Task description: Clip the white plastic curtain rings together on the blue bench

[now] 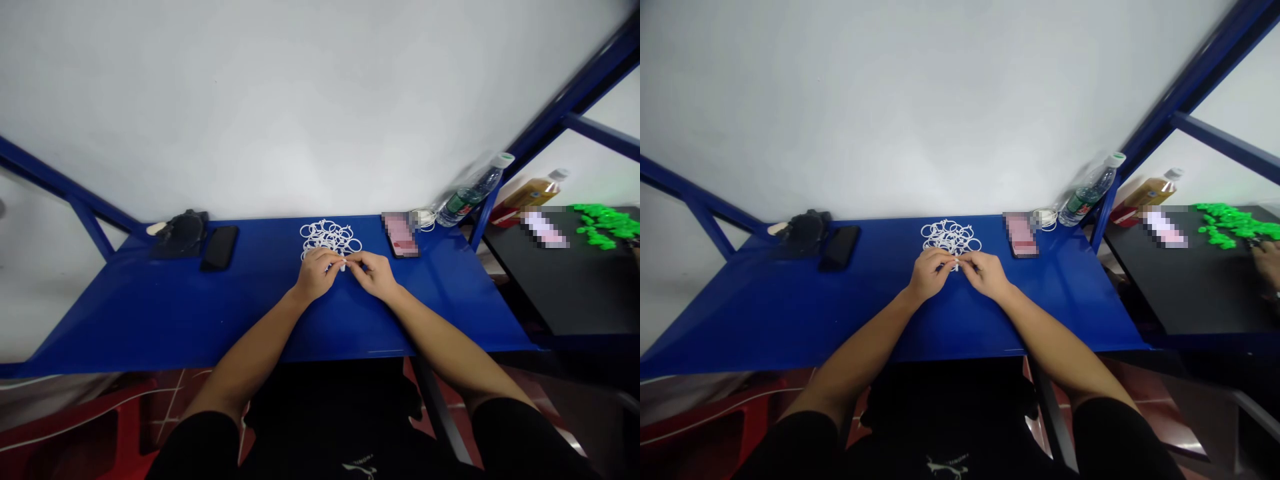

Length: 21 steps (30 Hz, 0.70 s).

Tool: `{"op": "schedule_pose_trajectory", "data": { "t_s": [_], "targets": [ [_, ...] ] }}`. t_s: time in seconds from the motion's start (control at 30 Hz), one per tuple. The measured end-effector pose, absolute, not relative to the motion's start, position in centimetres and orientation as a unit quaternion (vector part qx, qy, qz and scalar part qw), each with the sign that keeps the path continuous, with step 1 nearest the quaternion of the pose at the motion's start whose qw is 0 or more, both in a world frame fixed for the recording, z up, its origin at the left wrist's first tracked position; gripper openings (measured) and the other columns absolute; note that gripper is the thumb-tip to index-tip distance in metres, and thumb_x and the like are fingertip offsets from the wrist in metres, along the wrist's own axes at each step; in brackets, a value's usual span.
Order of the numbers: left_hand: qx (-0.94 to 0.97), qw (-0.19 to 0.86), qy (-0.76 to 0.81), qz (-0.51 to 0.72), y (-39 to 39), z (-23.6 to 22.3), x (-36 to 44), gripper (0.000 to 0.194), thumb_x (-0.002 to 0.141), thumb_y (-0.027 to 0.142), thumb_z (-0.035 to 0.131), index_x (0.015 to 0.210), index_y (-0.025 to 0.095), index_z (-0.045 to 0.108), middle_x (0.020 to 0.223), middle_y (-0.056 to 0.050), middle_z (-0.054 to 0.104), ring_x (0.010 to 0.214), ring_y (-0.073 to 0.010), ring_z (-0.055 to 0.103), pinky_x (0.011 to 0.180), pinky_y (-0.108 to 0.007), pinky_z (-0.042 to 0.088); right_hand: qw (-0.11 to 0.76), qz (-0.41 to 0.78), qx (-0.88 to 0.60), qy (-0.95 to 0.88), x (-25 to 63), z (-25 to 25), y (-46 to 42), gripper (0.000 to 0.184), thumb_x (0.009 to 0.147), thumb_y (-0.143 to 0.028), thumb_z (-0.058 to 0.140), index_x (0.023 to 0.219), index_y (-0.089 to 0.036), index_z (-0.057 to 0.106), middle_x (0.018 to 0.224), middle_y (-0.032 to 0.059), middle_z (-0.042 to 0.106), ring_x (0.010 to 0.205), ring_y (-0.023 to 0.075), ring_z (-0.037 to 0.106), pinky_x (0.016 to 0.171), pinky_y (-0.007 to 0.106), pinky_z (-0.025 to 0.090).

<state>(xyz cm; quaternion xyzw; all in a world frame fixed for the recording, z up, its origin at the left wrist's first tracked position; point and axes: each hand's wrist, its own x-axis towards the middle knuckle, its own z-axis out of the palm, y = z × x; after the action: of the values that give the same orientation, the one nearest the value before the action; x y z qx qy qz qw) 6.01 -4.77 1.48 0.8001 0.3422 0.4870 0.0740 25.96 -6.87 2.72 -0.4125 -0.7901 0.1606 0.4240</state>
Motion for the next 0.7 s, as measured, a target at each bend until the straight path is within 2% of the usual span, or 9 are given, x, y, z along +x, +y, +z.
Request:
{"op": "schedule_pose_trajectory", "data": {
  "t_s": [0.17, 0.3, 0.5, 0.6, 0.7],
  "targets": [
    [0.799, 0.042, 0.349, 0.489, -4.8, 1.3, 6.3, 0.021, 0.102, 0.032, 0.059, 0.087, 0.022, 0.07, 0.086, -0.003, 0.075, 0.086, -0.0186, 0.07, 0.084, -0.038, 0.054, 0.439, 0.148, -0.414, -0.783, 25.9, 2.4, -6.9, 0.023, 0.103, -0.033, 0.056, 0.105, -0.023, 0.077, 0.083, 0.0031, 0.077, 0.067, 0.0151, 0.069, 0.066, 0.026, 0.053],
    [0.802, 0.051, 0.358, 0.475, -4.7, 1.8, 6.0, 0.018, 0.101, 0.032, 0.06, 0.091, 0.023, 0.071, 0.089, -0.004, 0.074, 0.089, -0.0196, 0.07, 0.087, -0.039, 0.055, 0.427, 0.139, -0.417, -0.79, 26.4, 2.5, -6.6, 0.024, 0.103, -0.038, 0.057, 0.105, -0.024, 0.077, 0.089, 0.0045, 0.079, 0.072, 0.0166, 0.07, 0.07, 0.029, 0.056],
    [0.785, 0.084, 0.363, 0.495, -5.0, 3.5, 4.6, 0.013, 0.098, 0.028, 0.059, 0.091, 0.023, 0.069, 0.102, -0.006, 0.078, 0.099, -0.0216, 0.072, 0.095, -0.043, 0.057, 0.417, 0.126, -0.477, -0.763, 28.2, 2.8, -4.8, 0.026, 0.102, -0.041, 0.058, 0.108, -0.023, 0.075, 0.099, 0.0075, 0.077, 0.081, 0.0207, 0.069, 0.075, 0.034, 0.057],
    [0.813, 0.106, 0.34, 0.461, -5.3, 3.7, 4.5, 0.012, 0.096, 0.025, 0.059, 0.088, 0.023, 0.068, 0.09, -0.003, 0.078, 0.085, -0.0195, 0.073, 0.087, -0.04, 0.057, 0.382, 0.139, -0.497, -0.767, 28.6, 2.3, -4.0, 0.022, 0.1, -0.038, 0.061, 0.108, -0.022, 0.074, 0.102, 0.0075, 0.077, 0.074, 0.019, 0.066, 0.073, 0.034, 0.056],
    [0.87, 0.129, 0.301, 0.369, -5.7, 3.1, 4.9, 0.01, 0.091, 0.023, 0.063, 0.082, 0.023, 0.068, 0.074, -0.001, 0.072, 0.07, -0.0177, 0.067, 0.075, -0.035, 0.053, 0.343, 0.155, -0.492, -0.785, 28.5, 1.6, -3.6, 0.018, 0.097, -0.032, 0.065, 0.108, -0.021, 0.074, 0.105, 0.0078, 0.076, 0.077, 0.019, 0.067, 0.075, 0.033, 0.055]
  ]
}}
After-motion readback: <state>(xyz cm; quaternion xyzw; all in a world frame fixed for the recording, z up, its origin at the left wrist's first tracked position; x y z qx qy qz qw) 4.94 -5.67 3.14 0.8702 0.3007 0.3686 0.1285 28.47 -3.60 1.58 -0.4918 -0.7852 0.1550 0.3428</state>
